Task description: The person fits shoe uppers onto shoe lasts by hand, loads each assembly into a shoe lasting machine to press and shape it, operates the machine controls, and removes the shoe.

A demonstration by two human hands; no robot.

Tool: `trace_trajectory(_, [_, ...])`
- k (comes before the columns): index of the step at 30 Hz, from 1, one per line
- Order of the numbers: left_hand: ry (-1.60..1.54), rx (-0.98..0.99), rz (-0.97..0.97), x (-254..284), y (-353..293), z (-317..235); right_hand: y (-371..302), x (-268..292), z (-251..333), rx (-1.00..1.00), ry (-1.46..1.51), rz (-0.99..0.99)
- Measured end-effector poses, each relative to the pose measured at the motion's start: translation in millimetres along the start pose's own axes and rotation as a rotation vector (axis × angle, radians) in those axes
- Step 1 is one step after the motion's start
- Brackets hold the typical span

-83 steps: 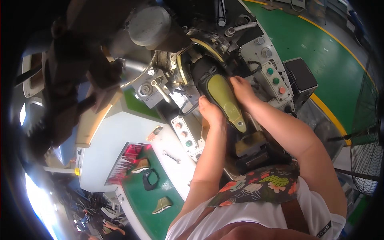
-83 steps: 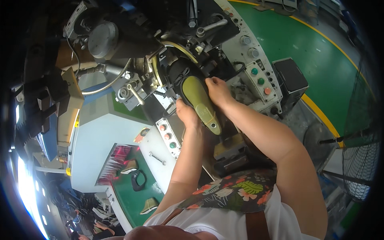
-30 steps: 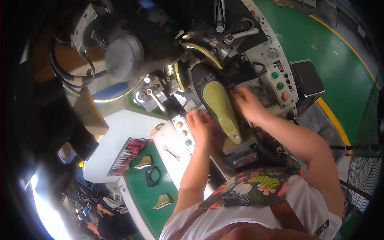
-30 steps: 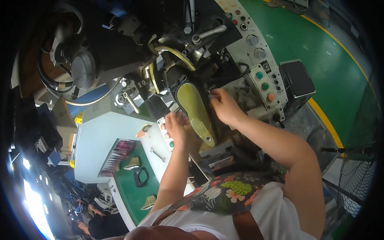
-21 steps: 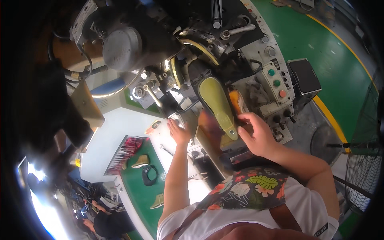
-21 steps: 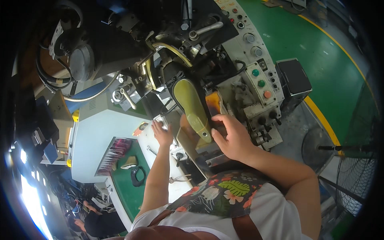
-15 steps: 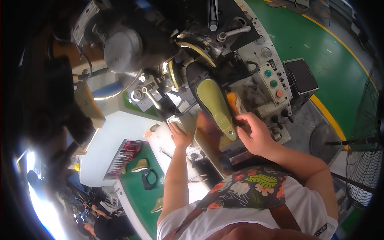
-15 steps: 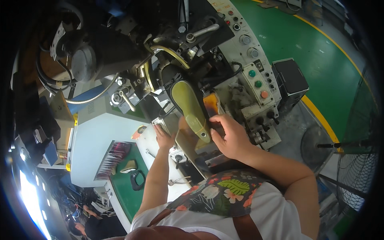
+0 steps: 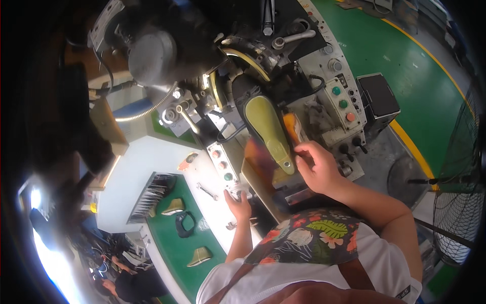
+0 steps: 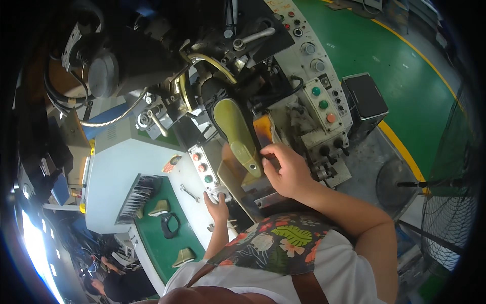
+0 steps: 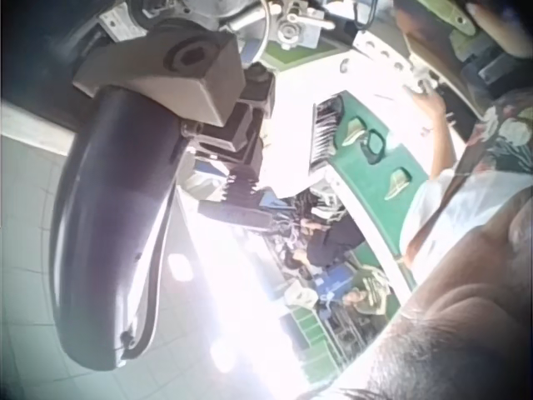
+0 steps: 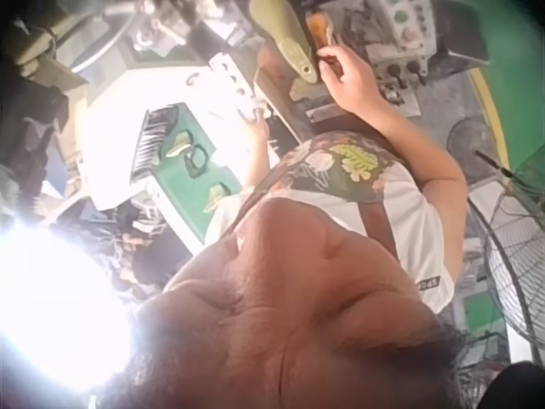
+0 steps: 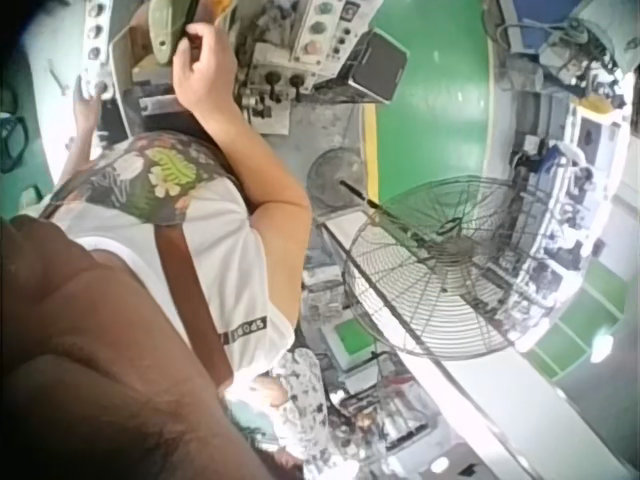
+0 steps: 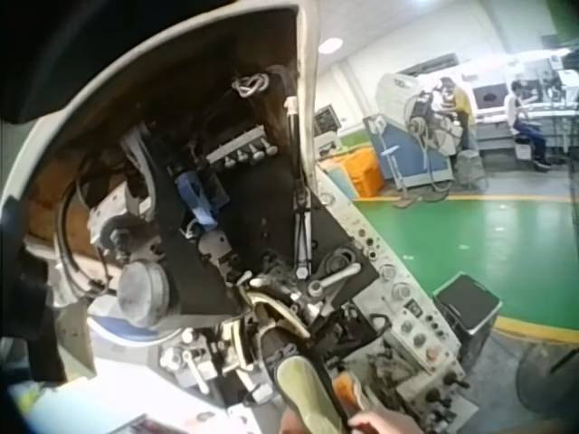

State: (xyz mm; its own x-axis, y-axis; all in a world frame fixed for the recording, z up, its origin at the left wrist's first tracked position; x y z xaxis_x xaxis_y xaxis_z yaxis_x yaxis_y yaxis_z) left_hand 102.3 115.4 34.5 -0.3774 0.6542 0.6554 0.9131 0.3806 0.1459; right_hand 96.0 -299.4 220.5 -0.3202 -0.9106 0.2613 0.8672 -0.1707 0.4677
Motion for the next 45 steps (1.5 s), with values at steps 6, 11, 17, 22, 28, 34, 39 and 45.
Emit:
trace_trajectory(6, [-0.093, -0.043, -0.047, -5.5, -30.8, -20.9, -1.0, -2.2, -1.4, 0.044, -0.026, -0.010])
trace_trajectory(11, [-0.201, -0.118, -0.071, -8.0, 3.9, -59.3, -2.9, -4.4, -7.0, -0.009, 0.007, 0.000])
trace_trajectory(17, [-0.342, -0.129, 0.074, -54.1, -16.4, -122.7, -6.6, -5.6, -16.7, -0.077, 0.025, -0.003])
trace_trajectory(22, [-0.099, -0.227, -0.068, -60.7, -35.2, -147.7, -6.2, -5.5, -17.5, -0.045, -0.017, -0.052])
trace_trajectory(28, [-0.059, -0.705, 0.156, -90.7, -108.6, -127.0, -6.3, -4.7, -20.6, -0.012, -0.091, -0.092])
trace_trajectory(34, [-0.132, 0.039, 0.849, -193.7, -172.7, -3.8, -9.4, -6.2, -30.8, -0.019, -0.128, -0.108])
trace_trajectory(39, [-0.017, 0.014, 0.732, -194.6, -179.8, -11.4, -8.4, -13.4, -39.6, -0.004, -0.127, -0.031])
trace_trajectory(45, [-0.184, 0.142, 0.641, -204.3, -165.0, -13.1, -6.7, -14.8, -48.5, -0.053, -0.130, -0.014])
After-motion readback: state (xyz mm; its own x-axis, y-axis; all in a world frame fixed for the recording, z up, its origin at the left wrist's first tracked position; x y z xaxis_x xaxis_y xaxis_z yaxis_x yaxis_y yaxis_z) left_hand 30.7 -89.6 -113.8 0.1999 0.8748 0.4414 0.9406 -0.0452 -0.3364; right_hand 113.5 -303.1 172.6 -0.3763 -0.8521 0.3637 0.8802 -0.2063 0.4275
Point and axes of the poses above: each hand's wrist, its own y-axis towards the middle knuckle, its own x-axis out of the back of the hand, z = x × y, the point moved 8 cm from there along y, towards the middle knuckle, and after that the axes turned 8 degrees about -y, right-handed, at the moved point
